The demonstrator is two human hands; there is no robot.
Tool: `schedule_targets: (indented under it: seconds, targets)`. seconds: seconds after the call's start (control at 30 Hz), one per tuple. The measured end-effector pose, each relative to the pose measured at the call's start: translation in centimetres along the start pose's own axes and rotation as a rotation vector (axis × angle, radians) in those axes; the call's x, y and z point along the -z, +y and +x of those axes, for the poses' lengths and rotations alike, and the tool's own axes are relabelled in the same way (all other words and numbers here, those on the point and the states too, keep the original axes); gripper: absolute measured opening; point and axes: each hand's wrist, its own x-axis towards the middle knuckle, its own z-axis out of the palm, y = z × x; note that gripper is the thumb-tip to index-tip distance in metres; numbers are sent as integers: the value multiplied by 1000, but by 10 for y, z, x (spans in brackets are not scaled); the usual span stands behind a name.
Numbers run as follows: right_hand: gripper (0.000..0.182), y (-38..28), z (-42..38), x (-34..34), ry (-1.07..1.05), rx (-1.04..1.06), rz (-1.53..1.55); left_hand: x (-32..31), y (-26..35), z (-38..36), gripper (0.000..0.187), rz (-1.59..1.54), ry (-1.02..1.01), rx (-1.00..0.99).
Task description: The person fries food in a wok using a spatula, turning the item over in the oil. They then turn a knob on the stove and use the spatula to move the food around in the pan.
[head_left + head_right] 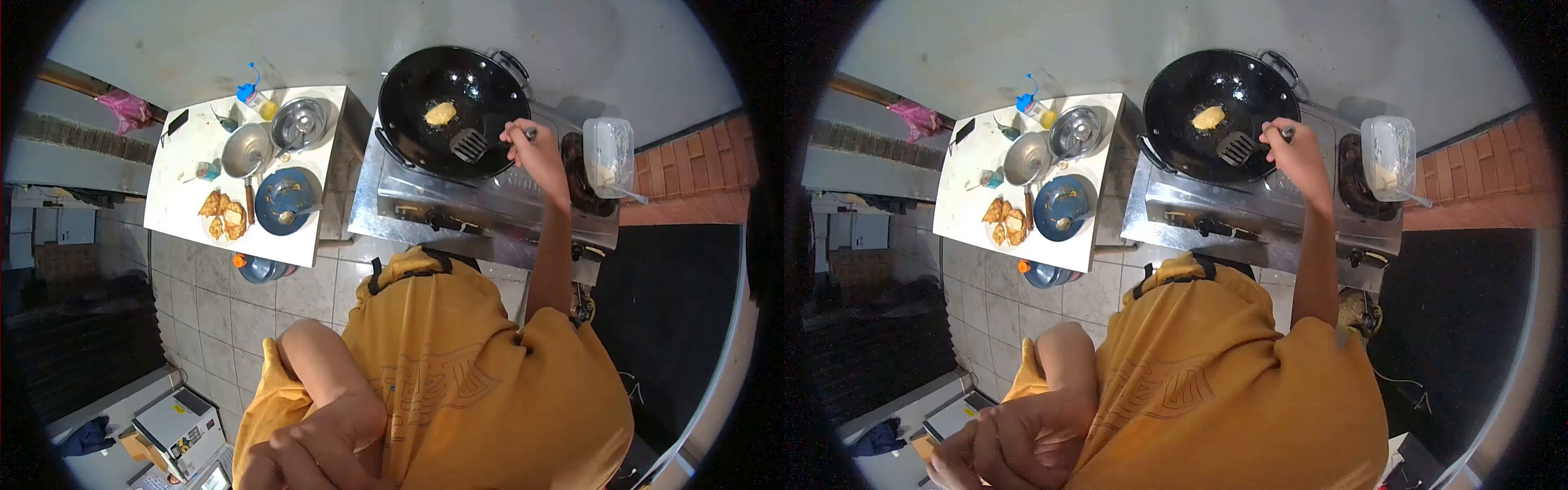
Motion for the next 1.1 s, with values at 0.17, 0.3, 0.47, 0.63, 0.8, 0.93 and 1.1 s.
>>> schedule_targets:
  seconds: [0.17, 0.3, 0.47, 0.63, 0.8, 0.93, 1.1]
  targets:
    - [31, -7, -7, -5, 13, -41, -1, 29, -6, -17, 21, -40, -246, -301]
    - [33, -7, -1, -7, 22, -21, 10, 60, -20, -38, 23, 251, -276, -411]
    - [33, -10, -1, -5, 58, 7, 54, 142, -26, -118, 50, 835, 9, 340]
    - [25, -13, -7, -7, -38, 65, 73, 180, -13, -154, 42, 985, 56, 717]
    - [22, -21, -5, -10, -70, 115, 71, 192, -13, -156, 35, 1068, 15, 860]
    - [24, -19, 7, -16, -105, 120, 11, 200, -32, -158, 33, 1026, -31, 858]
    - [25, -26, 15, -27, -59, 136, 32, 184, -51, -149, 39, 928, -78, 844]
